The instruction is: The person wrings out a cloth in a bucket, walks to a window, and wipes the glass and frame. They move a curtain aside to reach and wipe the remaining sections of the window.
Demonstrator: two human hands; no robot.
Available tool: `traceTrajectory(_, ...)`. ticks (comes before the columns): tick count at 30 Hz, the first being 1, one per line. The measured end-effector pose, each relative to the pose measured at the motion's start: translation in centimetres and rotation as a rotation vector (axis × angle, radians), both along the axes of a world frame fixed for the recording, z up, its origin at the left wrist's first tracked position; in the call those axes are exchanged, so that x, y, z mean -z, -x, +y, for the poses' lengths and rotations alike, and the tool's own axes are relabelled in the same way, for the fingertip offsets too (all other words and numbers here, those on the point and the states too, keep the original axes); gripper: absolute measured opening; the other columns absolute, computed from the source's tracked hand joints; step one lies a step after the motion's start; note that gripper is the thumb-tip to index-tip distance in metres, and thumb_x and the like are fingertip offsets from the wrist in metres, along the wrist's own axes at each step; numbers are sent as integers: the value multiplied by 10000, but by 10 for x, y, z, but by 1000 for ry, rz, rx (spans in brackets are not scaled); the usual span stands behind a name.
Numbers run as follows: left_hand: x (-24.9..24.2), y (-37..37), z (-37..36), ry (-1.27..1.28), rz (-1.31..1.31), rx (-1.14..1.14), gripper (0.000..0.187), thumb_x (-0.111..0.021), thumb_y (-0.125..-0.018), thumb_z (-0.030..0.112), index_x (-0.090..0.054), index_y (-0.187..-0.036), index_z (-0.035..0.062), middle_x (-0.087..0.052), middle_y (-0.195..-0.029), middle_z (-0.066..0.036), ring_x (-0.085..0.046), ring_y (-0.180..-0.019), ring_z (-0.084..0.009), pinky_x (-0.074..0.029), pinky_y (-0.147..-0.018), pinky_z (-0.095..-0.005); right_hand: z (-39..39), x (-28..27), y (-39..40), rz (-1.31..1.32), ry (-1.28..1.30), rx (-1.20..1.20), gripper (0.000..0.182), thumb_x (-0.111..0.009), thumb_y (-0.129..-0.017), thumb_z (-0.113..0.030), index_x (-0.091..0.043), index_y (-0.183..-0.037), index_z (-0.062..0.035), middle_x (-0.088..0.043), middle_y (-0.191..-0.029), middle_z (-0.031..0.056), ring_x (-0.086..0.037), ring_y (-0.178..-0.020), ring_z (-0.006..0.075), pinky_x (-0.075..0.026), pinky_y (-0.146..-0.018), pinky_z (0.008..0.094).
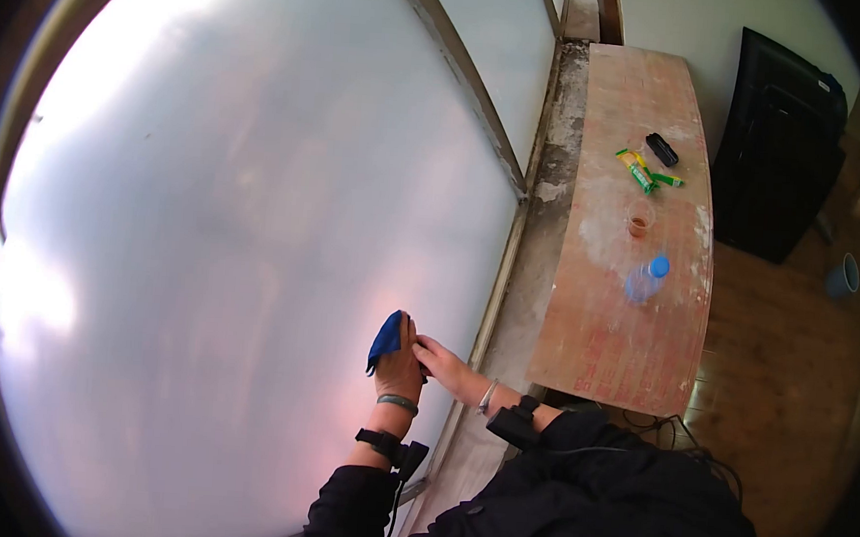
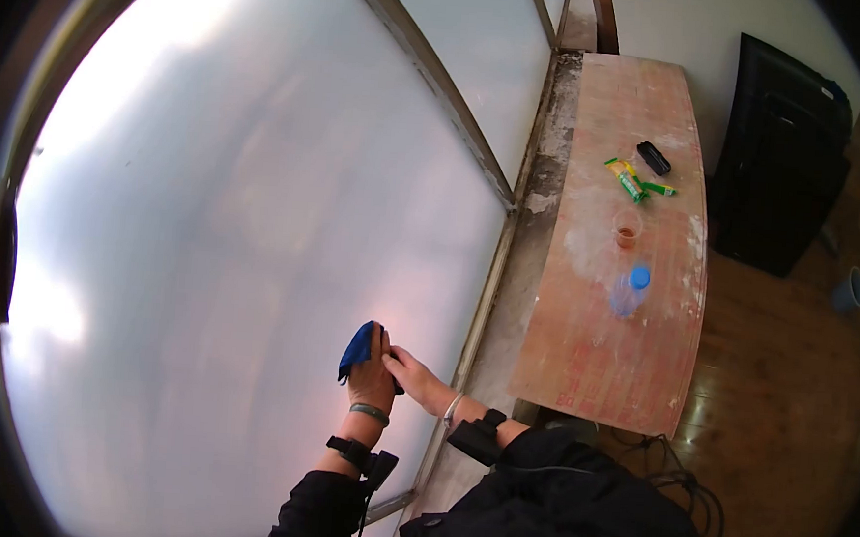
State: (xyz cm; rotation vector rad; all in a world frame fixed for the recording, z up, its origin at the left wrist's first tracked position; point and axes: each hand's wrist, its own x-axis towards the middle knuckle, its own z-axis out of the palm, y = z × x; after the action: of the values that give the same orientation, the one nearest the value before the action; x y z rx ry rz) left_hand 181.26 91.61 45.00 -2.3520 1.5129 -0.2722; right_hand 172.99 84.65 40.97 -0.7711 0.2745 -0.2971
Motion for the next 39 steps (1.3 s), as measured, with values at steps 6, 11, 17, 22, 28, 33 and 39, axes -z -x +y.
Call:
traceTrajectory(6,28,-26,-101,-141,-50,121,625,-515,-856,188,-293,-1388,-54,-210,-1493,-176,-230,-1378,-267,-189,-1112,-349,-90,25,-22,-25,-89,65,451,-373,-991,-371,-447,-1252,-10,-558,-1101,56,-519,-977,109,-429,-868,264)
traceTrajectory(11,33,-43,-187,-147,-206,209,656,-525,-842,180,-269,-1401,-48,-165,-1510,-190,-516,-1146,-203,-385,-923,-296,-165,34,-40,-19,-115,213,434,-371,-987,-386,-498,-1201,-30,-568,-1042,23,-509,-897,68,-424,-779,217)
traceTrajectory(17,16,-57,-294,-169,-172,211,639,-554,-823,199,-327,-1384,-6,-161,-1512,-192,-538,-1085,-182,-384,-882,-276,-256,21,-54,-135,-243,402,420,-364,-986,-409,-509,-1187,-70,-572,-1023,-4,-525,-889,73,-424,-779,225)
traceTrajectory(22,3,-67,-370,-87,-221,208,627,-510,-860,213,-289,-1393,-33,-207,-1503,-169,-350,-1309,-208,-292,-1001,-289,-308,29,-60,-16,-185,672,495,-436,-968,-389,-430,-1320,-42,-520,-1220,42,-476,-1097,132,-387,-920,292)
traceTrajectory(28,5,-74,-422,-44,-403,252,521,-516,-860,226,-405,-1325,21,-316,-1434,-105,-350,-1274,-191,-280,-1000,-313,-311,47,-70,19,-96,630,517,-442,-968,-348,-395,-1342,5,-494,-1285,107,-446,-1178,168,-346,-979,297)
traceTrajectory(33,-1,-74,-428,-74,-431,367,494,-545,-828,253,-501,-1258,13,-443,-1296,-101,-365,-1234,-225,-284,-959,-311,-330,71,-108,21,130,675,443,-443,-955,-257,-414,-1304,16,-520,-1257,202,-484,-1191,282,-372,-984,336)
traceTrajectory(39,15,-85,-424,25,-289,431,505,-519,-841,256,-454,-1284,22,-410,-1347,-146,-351,-1258,-266,-249,-1023,-343,-370,93,-110,428,546,762,458,-454,-920,-255,-429,-1278,30,-503,-1236,270,-494,-1137,402,-416,-936,378)
